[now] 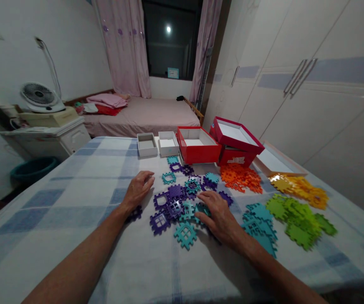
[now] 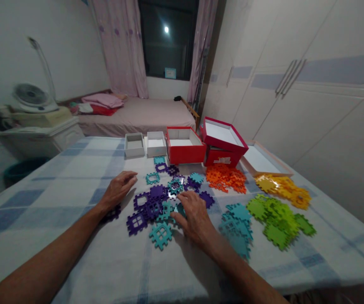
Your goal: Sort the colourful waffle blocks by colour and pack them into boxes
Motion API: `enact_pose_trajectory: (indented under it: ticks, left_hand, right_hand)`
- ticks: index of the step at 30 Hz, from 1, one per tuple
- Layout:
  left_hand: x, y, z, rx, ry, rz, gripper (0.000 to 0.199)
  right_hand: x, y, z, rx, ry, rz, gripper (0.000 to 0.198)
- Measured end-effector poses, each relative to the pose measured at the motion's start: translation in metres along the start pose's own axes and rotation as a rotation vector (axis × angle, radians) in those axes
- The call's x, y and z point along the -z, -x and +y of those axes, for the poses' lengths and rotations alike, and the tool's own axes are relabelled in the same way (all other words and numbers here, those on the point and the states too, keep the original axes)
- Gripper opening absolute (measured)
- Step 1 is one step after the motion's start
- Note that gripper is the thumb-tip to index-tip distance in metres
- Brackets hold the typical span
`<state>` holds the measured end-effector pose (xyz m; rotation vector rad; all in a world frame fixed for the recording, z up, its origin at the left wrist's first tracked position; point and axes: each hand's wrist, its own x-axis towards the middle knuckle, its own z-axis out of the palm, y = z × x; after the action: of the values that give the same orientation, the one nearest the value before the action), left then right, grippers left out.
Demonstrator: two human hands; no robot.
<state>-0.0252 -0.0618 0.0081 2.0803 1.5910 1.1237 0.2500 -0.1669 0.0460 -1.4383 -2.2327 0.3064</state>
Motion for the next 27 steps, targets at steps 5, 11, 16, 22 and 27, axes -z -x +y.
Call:
enact_pose_trajectory:
  ticks: [5,11,16,22,27]
  left_hand:
    - [0.006,-0.002,-0.007,0.072,0.027,0.009,0.038]
    - [0.004,0.001,-0.002,0.063,0.033,0.007,0.038]
    - [0.010,-0.004,0.008,0.062,0.076,0.024,0.037]
    - [0.051,0.018,0.048,-0.019,-0.464,-0.181,0.047]
    - [0.070,0.057,0.048,0.022,-0.553,-0.425,0.049]
  right_hand:
    - [-0.016,-0.012,-0.018,-0.031,0.103,-0.097,0.030]
    - [-0.008,-0.023,-0.008,-0.154,-0.170,0.003,0.009]
    - [0.027,-0.007,0.004,-0.151,-0.242,-0.073,0.014]
    - [0.017,0.008,0.002,-0.112,0.045,-0.116,0.008]
    - [0.009,0.006,0.002,-0.136,0.018,-0.095,0.009]
